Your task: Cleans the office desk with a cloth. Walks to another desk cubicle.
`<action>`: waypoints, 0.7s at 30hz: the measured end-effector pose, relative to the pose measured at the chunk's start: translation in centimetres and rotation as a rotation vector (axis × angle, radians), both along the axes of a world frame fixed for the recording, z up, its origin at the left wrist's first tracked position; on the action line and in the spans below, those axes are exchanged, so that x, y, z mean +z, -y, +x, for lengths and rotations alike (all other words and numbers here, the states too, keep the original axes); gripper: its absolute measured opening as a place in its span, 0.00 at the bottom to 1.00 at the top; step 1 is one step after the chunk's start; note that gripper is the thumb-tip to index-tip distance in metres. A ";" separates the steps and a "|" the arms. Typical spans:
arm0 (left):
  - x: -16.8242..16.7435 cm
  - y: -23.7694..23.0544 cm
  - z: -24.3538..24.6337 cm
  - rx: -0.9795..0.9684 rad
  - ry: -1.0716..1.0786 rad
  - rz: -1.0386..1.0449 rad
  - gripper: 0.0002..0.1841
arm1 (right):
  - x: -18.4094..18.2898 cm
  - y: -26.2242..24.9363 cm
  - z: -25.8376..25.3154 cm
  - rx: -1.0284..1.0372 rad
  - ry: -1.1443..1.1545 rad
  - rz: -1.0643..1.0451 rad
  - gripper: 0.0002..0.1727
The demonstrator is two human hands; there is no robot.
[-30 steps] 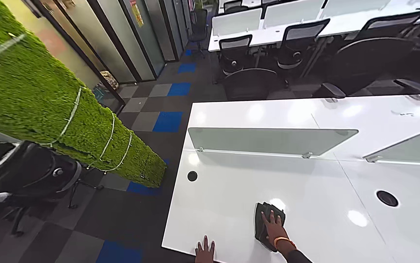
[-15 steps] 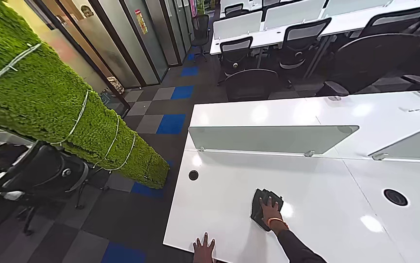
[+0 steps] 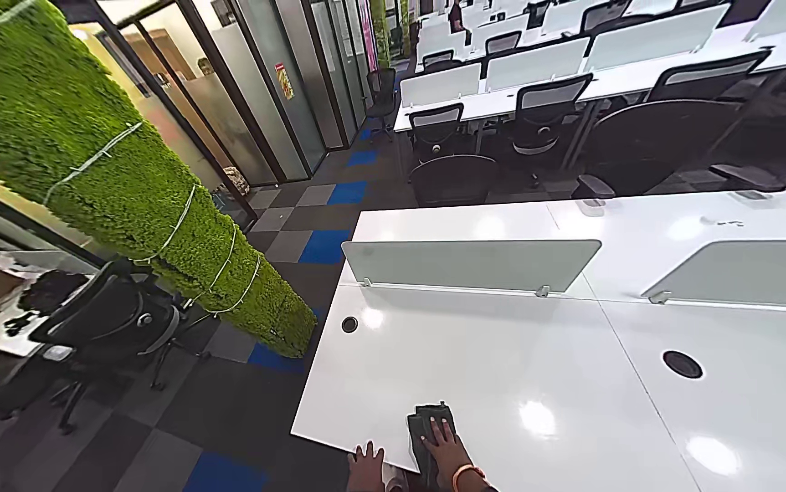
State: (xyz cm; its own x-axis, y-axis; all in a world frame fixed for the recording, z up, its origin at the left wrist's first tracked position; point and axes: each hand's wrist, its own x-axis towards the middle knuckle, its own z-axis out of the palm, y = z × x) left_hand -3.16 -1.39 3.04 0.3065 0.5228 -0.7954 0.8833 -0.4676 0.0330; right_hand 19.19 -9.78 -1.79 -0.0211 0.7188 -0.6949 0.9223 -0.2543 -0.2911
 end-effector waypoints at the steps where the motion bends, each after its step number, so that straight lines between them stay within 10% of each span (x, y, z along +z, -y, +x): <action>1: 0.3 0.6 0.3 0.001 0.002 0.005 0.41 | -0.1 0.9 0.5 -0.006 0.001 0.012 0.54; 14: -0.7 4.7 2.7 0.067 0.013 -0.009 0.40 | 0.8 13.3 16.2 -0.419 0.148 0.025 0.46; 21: -0.1 4.6 3.8 0.111 0.034 -0.024 0.40 | -1.1 13.4 16.3 -0.344 0.076 0.017 0.48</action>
State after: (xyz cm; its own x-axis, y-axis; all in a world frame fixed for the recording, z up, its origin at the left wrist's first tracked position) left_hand 0.61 -5.95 2.91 0.2742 0.5363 -0.7982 0.9280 -0.3653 0.0733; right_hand 35.47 -23.14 -2.91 0.2756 0.6860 -0.6734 0.8023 -0.5500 -0.2319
